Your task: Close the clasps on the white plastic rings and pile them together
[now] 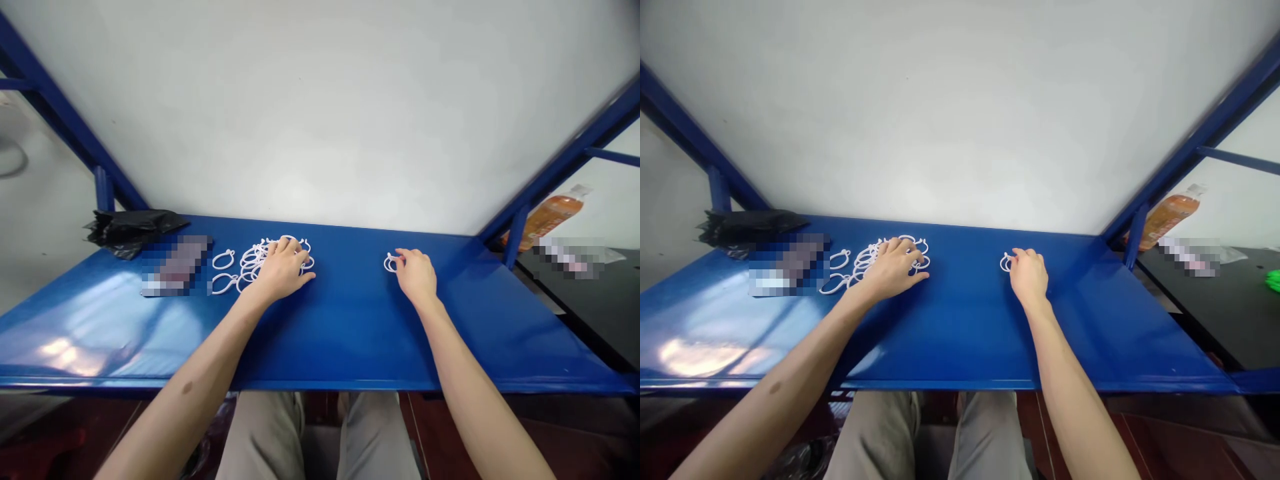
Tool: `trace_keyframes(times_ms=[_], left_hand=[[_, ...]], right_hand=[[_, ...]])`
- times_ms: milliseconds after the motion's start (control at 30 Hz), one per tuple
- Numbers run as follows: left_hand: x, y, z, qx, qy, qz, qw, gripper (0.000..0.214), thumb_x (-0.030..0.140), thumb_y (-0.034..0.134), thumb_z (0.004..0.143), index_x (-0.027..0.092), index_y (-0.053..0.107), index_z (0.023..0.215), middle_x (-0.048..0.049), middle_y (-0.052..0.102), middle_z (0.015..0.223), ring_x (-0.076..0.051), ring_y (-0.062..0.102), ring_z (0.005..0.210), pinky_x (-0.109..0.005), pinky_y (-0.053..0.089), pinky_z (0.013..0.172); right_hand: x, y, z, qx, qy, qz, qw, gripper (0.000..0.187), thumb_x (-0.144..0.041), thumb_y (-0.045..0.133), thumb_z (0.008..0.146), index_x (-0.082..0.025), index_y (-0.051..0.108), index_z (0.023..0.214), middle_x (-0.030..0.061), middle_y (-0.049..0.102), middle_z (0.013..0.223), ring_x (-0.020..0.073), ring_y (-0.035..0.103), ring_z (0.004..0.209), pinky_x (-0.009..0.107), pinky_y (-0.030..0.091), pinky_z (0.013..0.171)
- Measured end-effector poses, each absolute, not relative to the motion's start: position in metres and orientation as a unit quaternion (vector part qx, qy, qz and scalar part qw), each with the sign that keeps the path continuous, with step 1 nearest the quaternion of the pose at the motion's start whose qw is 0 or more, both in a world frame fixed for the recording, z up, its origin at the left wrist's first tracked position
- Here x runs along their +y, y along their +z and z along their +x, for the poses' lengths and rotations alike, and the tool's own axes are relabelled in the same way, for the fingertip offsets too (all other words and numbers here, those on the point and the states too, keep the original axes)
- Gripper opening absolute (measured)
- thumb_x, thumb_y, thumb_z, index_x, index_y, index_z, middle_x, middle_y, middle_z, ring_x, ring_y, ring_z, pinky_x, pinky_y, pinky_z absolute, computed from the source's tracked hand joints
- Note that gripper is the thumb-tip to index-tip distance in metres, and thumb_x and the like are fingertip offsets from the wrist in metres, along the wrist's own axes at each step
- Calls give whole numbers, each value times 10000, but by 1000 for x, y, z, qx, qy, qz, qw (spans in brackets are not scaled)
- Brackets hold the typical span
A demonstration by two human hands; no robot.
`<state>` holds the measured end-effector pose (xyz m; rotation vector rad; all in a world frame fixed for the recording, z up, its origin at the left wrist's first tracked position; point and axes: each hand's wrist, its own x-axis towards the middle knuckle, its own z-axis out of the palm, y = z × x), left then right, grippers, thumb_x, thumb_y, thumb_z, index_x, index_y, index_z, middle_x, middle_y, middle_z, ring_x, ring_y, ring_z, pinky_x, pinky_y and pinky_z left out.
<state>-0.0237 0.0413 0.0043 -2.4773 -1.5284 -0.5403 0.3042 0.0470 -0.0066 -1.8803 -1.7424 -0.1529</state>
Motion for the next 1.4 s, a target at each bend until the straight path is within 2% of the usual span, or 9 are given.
trace_keyframes(times_ms=[133, 267, 333, 433, 533, 767, 1000, 1233, 1400], left_hand=[[40, 3, -17, -505, -156, -842, 105, 152, 290, 608, 933, 207, 721, 874, -120, 627, 1110, -324, 486, 1079, -487, 380, 916], [34, 7, -5, -470, -207, -853, 99, 174, 289, 569, 968, 238, 730, 924, -102, 623, 1106, -294, 470, 1039, -456, 375, 888], [30, 11, 2, -441, -252, -857, 88, 194, 308, 550, 986, 247, 732, 952, -95, 614, 1086, -269, 465, 1003, -435, 380, 885], [24, 14, 12, -387, -299, -870, 67, 211, 317, 545, 996, 249, 739, 944, -80, 596, 1041, -234, 466, 959, -394, 398, 875], [21, 12, 18, -348, -314, -882, 47, 201, 305, 565, 990, 238, 731, 899, -67, 588, 1003, -210, 478, 918, -353, 415, 822], [20, 8, 24, -435, -391, -808, -69, 128, 302, 601, 969, 198, 612, 1041, -37, 679, 932, -202, 596, 899, -343, 474, 827], [18, 11, 29, -425, -395, -779, -237, 117, 213, 495, 1002, 221, 586, 928, 19, 731, 831, -157, 674, 821, -276, 481, 763], [13, 6, 30, -415, -380, -805, -190, 149, 155, 457, 986, 220, 537, 877, 16, 677, 779, -154, 642, 778, -278, 472, 743], [20, 9, 26, -426, -318, -839, -115, 172, 286, 469, 1025, 220, 620, 975, -30, 700, 913, -188, 625, 874, -316, 490, 793]], right_hand=[[45, -2, 307, -626, -70, -724, 282, 318, -276, 562, 928, -161, 714, 1182, 160, 693, 1055, 341, 564, 1040, 462, 481, 869], [40, 5, 288, -661, -50, -659, 354, 279, -307, 549, 940, -165, 727, 1101, 140, 709, 1022, 310, 580, 1010, 464, 477, 919], [34, 7, 272, -694, 32, -599, 398, 268, -361, 553, 951, -189, 727, 1058, 108, 727, 999, 262, 625, 929, 430, 497, 899], [24, 5, 245, -711, 230, -519, 416, 288, -444, 583, 942, -218, 703, 1076, 56, 754, 942, 203, 684, 810, 350, 538, 768], [15, 0, 225, -699, 313, -479, 429, 267, -448, 594, 940, -219, 669, 1057, 21, 752, 834, 186, 707, 746, 319, 543, 721], [10, 0, 221, -713, 247, -479, 449, 203, -383, 571, 958, -220, 667, 1032, 7, 730, 753, 189, 705, 695, 301, 525, 674], [9, -3, 221, -763, 162, -446, 439, 174, -341, 573, 982, -225, 702, 984, 18, 750, 844, 174, 690, 717, 282, 524, 675], [7, -10, 225, -822, 81, -388, 410, 172, -284, 540, 1008, -227, 702, 991, 57, 766, 989, 205, 720, 875, 321, 558, 790], [13, -8, 227, -812, 64, -427, 394, 219, -304, 500, 1024, -233, 698, 1085, 65, 761, 1023, 223, 716, 930, 355, 567, 836]])
